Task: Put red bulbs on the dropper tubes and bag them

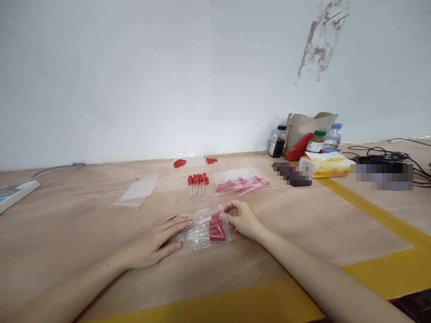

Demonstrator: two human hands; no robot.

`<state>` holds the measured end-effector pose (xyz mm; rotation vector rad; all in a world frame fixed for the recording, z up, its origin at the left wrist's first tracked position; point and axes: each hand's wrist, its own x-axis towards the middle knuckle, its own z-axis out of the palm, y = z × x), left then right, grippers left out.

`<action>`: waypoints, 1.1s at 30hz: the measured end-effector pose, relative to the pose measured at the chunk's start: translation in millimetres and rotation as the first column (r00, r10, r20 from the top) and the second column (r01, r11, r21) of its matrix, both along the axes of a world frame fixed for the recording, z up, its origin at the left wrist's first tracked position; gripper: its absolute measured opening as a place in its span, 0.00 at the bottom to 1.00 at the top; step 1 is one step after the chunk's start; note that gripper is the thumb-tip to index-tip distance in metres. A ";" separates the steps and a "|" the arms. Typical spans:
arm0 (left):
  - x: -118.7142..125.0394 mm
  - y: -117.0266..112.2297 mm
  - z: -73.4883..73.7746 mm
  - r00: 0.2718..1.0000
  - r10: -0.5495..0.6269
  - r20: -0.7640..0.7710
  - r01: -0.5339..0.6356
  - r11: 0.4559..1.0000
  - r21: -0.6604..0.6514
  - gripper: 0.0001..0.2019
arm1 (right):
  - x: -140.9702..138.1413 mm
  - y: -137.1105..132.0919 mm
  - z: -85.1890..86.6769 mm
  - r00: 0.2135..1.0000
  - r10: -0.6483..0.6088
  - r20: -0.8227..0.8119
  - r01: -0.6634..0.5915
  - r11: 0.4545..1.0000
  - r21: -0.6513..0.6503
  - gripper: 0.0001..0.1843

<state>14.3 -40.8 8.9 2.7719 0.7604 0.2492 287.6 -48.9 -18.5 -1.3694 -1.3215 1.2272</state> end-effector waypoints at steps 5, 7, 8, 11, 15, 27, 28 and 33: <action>0.5 -0.5 1.5 1.000 0.010 -0.005 -0.010 1.000 -0.004 0.23 | -0.2 -1.4 3.6 0.991 0.125 0.042 -0.125 0.992 0.002 0.15; 0.8 -0.9 1.9 1.000 0.006 -0.010 -0.006 1.000 -0.003 0.23 | -0.7 -2.7 7.5 0.974 0.220 0.049 -0.221 0.974 0.039 0.16; 0.9 -1.0 2.0 1.000 0.004 -0.010 -0.004 1.000 -0.001 0.23 | -1.1 -3.4 9.4 0.964 0.260 0.048 -0.263 0.962 0.072 0.16; 1.0 -0.8 1.5 1.000 -0.003 -0.002 0.003 1.000 0.007 0.23 | -1.9 -4.2 12.8 0.937 0.345 0.050 -0.349 0.926 0.146 0.18; 0.6 0.3 -0.2 1.000 -0.006 0.003 0.006 1.000 0.009 0.23 | 0.5 -1.9 6.6 0.952 0.296 0.080 -0.306 0.938 0.165 0.17; 0.8 0.3 0.2 1.000 -0.001 -0.010 0.001 1.000 0.006 0.22 | 2.7 0.3 4.3 0.984 0.002 0.180 -0.020 0.995 0.097 0.16; 0.8 0.4 0.0 1.000 -0.003 -0.005 0.003 1.000 0.008 0.22 | 2.7 -0.5 6.5 0.987 -0.018 0.160 0.011 0.999 0.044 0.18; -0.3 1.6 -1.3 1.000 0.000 -0.017 0.000 1.000 0.005 0.21 | 1.5 -2.1 7.2 0.982 0.160 0.105 -0.153 0.985 -0.075 0.18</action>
